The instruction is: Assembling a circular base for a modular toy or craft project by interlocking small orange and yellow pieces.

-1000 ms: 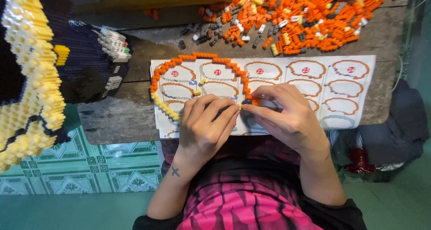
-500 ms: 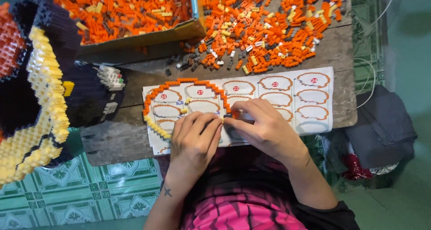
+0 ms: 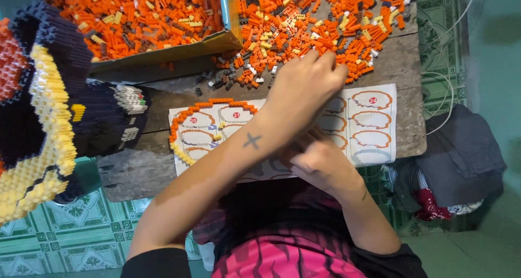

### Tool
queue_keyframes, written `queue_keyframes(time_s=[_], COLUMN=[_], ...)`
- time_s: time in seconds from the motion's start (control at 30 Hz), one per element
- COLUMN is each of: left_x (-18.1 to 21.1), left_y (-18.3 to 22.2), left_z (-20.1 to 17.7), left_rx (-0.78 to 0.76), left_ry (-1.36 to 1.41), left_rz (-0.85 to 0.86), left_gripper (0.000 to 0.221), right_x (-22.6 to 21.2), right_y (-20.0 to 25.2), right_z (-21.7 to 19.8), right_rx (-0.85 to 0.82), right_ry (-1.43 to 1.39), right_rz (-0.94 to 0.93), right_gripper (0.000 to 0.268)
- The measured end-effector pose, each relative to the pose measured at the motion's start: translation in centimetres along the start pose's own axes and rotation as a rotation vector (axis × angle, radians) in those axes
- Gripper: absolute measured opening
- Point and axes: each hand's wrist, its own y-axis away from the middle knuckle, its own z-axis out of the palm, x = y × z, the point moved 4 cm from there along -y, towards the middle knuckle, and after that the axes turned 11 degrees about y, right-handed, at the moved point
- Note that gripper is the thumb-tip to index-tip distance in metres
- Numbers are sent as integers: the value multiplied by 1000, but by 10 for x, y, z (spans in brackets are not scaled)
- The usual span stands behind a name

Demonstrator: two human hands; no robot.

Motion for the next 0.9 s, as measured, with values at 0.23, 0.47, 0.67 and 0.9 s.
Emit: queue_keyframes(time_s=[0.23,0.47,0.67,0.9], left_x=[1,1,-10,-9], left_y=[-19,-33,-48,-7], left_z=[7,20,-38,-184], left_rx=[-123,-259,-199,-112], left_ry=[-101,-76,141,254], left_rz=[-97,-196,-267,-250], left_gripper=[18,31,4,23], right_x=[5,6,-1,-7], right_y=[15,24,4,-6], right_z=[13,20,4,-8], right_rx=[-31,-48,-46,-45], right_ry=[-18,26,-67,-134], right_rz=[-51,-53,-15,-25], right_gripper=[12,12,20,28])
